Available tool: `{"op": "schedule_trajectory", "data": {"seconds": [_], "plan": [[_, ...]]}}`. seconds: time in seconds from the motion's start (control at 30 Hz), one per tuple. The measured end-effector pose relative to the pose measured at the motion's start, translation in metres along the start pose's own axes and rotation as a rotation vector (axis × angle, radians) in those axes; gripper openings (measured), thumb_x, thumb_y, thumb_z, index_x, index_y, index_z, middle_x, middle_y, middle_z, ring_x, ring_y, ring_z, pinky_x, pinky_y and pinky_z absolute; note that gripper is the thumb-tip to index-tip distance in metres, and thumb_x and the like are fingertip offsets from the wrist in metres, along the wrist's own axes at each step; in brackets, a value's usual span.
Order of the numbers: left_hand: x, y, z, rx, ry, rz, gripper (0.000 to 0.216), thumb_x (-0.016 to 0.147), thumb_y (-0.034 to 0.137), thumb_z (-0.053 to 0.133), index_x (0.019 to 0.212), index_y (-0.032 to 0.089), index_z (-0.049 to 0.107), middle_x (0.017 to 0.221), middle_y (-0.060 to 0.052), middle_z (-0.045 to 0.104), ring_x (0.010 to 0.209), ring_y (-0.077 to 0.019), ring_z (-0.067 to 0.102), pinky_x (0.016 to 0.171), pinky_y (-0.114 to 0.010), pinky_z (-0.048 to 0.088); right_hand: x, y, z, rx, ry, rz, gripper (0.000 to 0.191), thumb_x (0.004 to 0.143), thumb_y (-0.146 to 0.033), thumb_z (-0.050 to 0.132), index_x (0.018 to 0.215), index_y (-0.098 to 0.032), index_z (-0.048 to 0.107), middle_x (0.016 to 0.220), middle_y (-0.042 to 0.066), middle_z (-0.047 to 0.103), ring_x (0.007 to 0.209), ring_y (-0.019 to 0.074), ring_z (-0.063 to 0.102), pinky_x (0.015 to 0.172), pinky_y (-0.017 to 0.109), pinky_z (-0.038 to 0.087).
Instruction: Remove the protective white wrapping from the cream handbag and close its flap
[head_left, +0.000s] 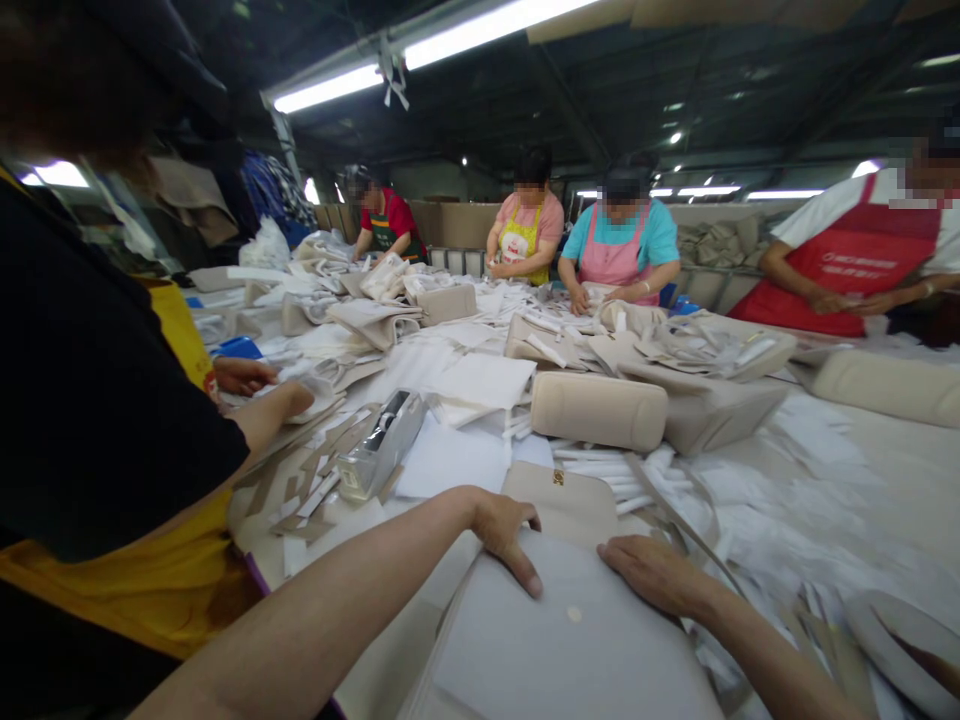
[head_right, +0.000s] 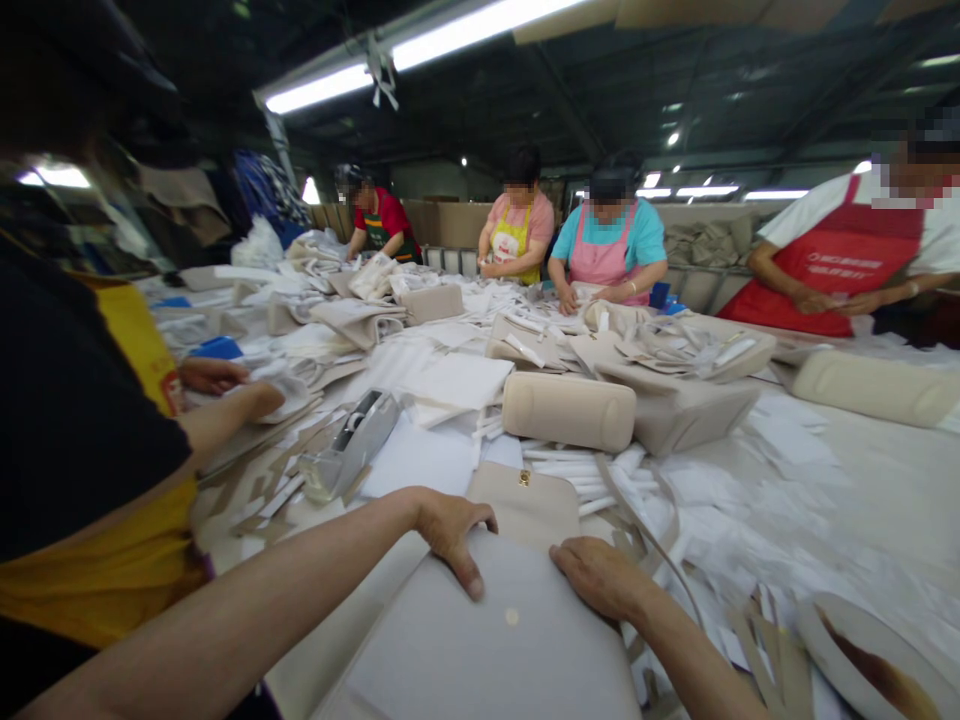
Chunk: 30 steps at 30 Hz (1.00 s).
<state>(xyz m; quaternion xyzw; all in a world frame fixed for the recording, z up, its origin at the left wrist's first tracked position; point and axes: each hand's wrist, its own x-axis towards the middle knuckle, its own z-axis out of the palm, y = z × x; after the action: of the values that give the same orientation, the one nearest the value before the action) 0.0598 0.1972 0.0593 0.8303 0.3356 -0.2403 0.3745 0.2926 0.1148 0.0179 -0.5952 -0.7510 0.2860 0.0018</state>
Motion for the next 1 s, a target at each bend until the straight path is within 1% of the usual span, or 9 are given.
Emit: {"op": "schedule_trajectory", "data": {"seconds": [0.13,0.23,0.33,0.47,0.53,0.63,0.77,0.83,1.0], "plan": [[-0.003,-0.008,0.009,0.004,0.115,0.049,0.108,0.042,0.07,0.067,0.133,0.024,0.031,0.131,-0.011,0.044,0.118,-0.0314,0.044,0.1,-0.044,0.035,0.002,0.003,0.006,0.001,0.012,0.024,0.048,0.09,-0.041,0.021,0.078,-0.017,0.06,0.088,0.012,0.066,0.085,0.0213,0.059,0.078,0.031,0.039],[-0.009,-0.004,0.007,0.073,0.175,0.084,0.107,0.044,0.069,0.067,0.134,0.024,0.031,0.134,-0.012,0.039,0.12,-0.033,0.041,0.1,-0.046,0.033,0.002,0.003,0.006,-0.002,0.007,0.032,0.046,0.09,-0.042,0.023,0.079,-0.017,0.06,0.09,0.011,0.066,0.087,0.0211,0.059,0.08,0.031,0.039],[-0.013,0.011,0.002,0.144,0.176,0.089,0.101,0.047,0.071,0.063,0.133,0.025,0.035,0.135,-0.012,0.04,0.119,-0.0345,0.042,0.099,-0.049,0.034,0.002,0.002,0.003,-0.007,0.001,0.034,0.046,0.089,-0.042,0.023,0.079,-0.018,0.06,0.089,0.011,0.066,0.086,0.0211,0.059,0.079,0.031,0.039],[-0.012,0.037,0.004,0.214,0.244,0.147,0.1,0.052,0.078,0.053,0.133,0.022,0.037,0.136,-0.015,0.04,0.121,-0.0351,0.04,0.099,-0.049,0.033,0.001,0.001,0.002,-0.01,-0.004,0.032,0.047,0.09,-0.042,0.022,0.077,-0.017,0.06,0.087,0.011,0.066,0.083,0.0213,0.06,0.077,0.031,0.04],[-0.01,0.044,0.012,0.228,0.244,0.206,0.1,0.055,0.078,0.049,0.134,0.019,0.036,0.136,-0.016,0.04,0.121,-0.0342,0.04,0.101,-0.048,0.031,0.0,0.001,0.003,-0.007,-0.003,0.033,0.046,0.09,-0.042,0.023,0.079,-0.017,0.06,0.088,0.012,0.066,0.084,0.0213,0.06,0.077,0.031,0.04],[-0.012,0.045,0.029,0.215,0.237,0.243,0.101,0.059,0.077,0.047,0.136,0.014,0.031,0.138,-0.018,0.037,0.124,-0.0339,0.037,0.103,-0.049,0.025,0.0,0.001,0.004,0.006,0.003,0.034,0.046,0.089,-0.042,0.023,0.081,-0.016,0.061,0.089,0.012,0.066,0.086,0.0213,0.059,0.079,0.031,0.04],[-0.02,0.041,0.046,0.194,0.324,0.259,0.104,0.062,0.077,0.045,0.138,0.009,0.024,0.141,-0.02,0.032,0.13,-0.0328,0.028,0.107,-0.05,0.016,-0.001,0.0,0.003,0.024,0.009,0.021,0.048,0.09,-0.042,0.021,0.079,-0.016,0.06,0.089,0.012,0.066,0.087,0.0214,0.06,0.08,0.03,0.04],[-0.023,0.041,0.048,0.202,0.339,0.253,0.104,0.061,0.077,0.045,0.137,0.009,0.028,0.14,-0.02,0.033,0.129,-0.0332,0.029,0.107,-0.05,0.015,-0.002,0.0,0.002,0.029,0.006,0.016,0.049,0.09,-0.042,0.02,0.077,-0.017,0.059,0.089,0.012,0.067,0.086,0.0206,0.06,0.079,0.029,0.04],[-0.024,0.043,0.046,0.213,0.287,0.219,0.103,0.06,0.077,0.046,0.136,0.009,0.03,0.14,-0.021,0.032,0.129,-0.0333,0.029,0.106,-0.051,0.016,-0.003,0.002,-0.001,-0.001,0.003,0.037,0.052,0.091,-0.041,0.017,0.076,-0.017,0.06,0.089,0.01,0.068,0.085,0.0185,0.061,0.078,0.027,0.041]]}}
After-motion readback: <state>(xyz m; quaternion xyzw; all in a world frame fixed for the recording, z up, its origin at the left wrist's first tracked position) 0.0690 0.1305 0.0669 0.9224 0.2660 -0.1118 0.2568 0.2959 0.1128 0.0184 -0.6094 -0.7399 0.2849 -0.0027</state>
